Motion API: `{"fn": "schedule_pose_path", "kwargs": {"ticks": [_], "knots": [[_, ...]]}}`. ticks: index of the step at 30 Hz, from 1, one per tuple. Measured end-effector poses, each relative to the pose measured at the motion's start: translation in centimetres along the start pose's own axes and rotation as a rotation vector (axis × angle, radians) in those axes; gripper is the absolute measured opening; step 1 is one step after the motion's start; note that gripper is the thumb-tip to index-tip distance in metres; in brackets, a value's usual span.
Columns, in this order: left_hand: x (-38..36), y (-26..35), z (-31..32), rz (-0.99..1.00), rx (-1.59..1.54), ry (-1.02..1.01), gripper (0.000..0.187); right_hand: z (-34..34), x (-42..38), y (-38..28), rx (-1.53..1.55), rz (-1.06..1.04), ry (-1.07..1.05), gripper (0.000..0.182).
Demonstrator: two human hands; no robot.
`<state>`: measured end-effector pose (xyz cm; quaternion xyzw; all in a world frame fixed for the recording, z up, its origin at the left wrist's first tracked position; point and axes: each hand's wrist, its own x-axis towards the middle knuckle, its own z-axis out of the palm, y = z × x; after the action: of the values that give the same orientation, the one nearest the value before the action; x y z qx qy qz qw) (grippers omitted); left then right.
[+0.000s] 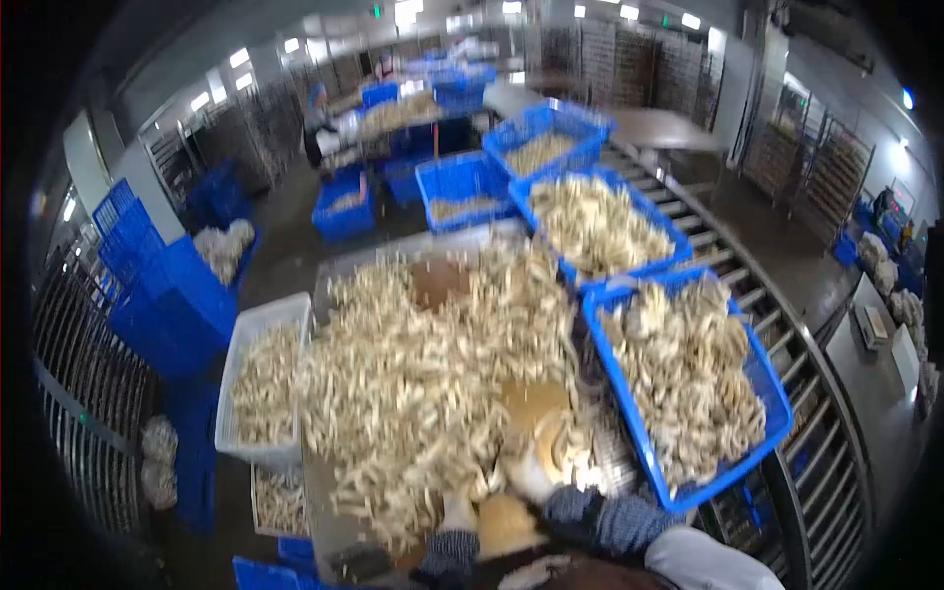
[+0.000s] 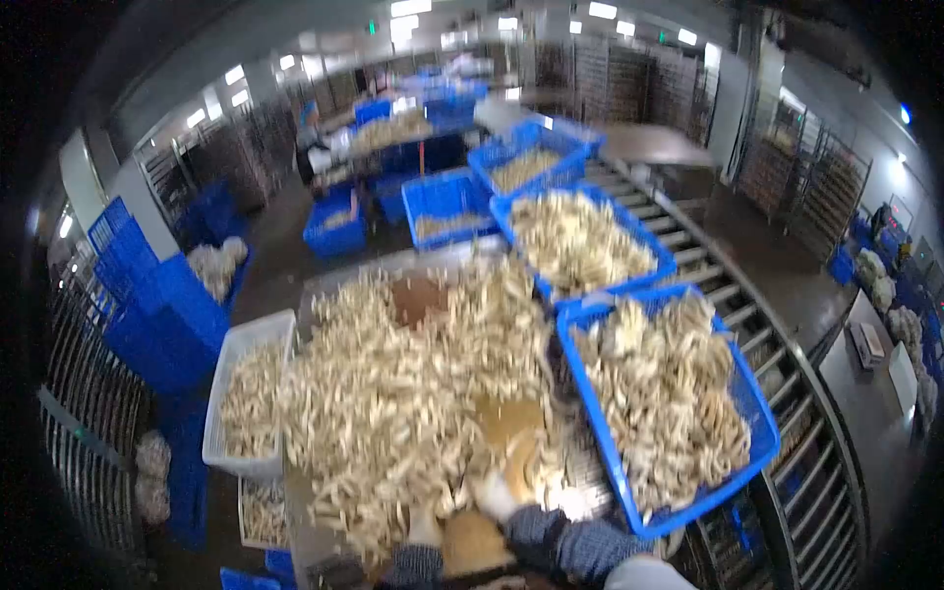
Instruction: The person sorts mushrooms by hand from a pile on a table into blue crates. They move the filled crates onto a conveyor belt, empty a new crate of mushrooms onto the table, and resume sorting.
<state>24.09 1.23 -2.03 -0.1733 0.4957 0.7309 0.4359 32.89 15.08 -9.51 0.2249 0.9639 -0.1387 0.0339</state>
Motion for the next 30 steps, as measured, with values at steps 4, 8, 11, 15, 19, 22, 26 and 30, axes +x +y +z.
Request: {"fn": "schedule_pose_path", "kwargs": {"ticks": [4, 8, 11, 15, 19, 22, 26, 30], "knots": [[1.5, -0.5, -2.9, 0.188, 0.306, -0.257, 0.071, -3.2, 0.2, 0.2, 1.105, 0.590, 0.080, 0.046], [4.8, -3.1, -3.5, 0.313, 0.439, -0.248, 0.060, -6.0, -0.3, -2.1, 1.406, 0.318, -0.014, 0.035], [4.6, -0.9, -1.9, -0.161, 0.074, -0.159, 0.062, -5.7, -0.1, -1.7, 1.362, 0.196, -0.160, 0.041], [7.1, -3.0, -4.7, -0.068, 0.388, -0.237, 0.076, -8.4, 0.1, -2.0, 1.173, 0.313, -0.258, 0.058], [8.0, -3.4, -5.3, -0.072, 0.250, -0.219, 0.085, -8.8, 0.0, -1.1, 1.208, 0.271, -0.221, 0.062], [3.4, 0.9, -1.5, -0.239, -0.015, -0.210, 0.081, -7.7, -0.1, 0.3, 1.128, 0.176, -0.235, 0.059], [5.9, -3.7, -1.6, -0.046, 0.144, -0.126, 0.065, -0.1, 2.2, -0.1, 1.522, 0.456, 0.074, 0.056], [5.6, -1.7, -0.9, -0.070, 0.178, -0.175, 0.060, -6.0, 1.5, -1.1, 1.211, 0.293, 0.102, 0.058]]}}
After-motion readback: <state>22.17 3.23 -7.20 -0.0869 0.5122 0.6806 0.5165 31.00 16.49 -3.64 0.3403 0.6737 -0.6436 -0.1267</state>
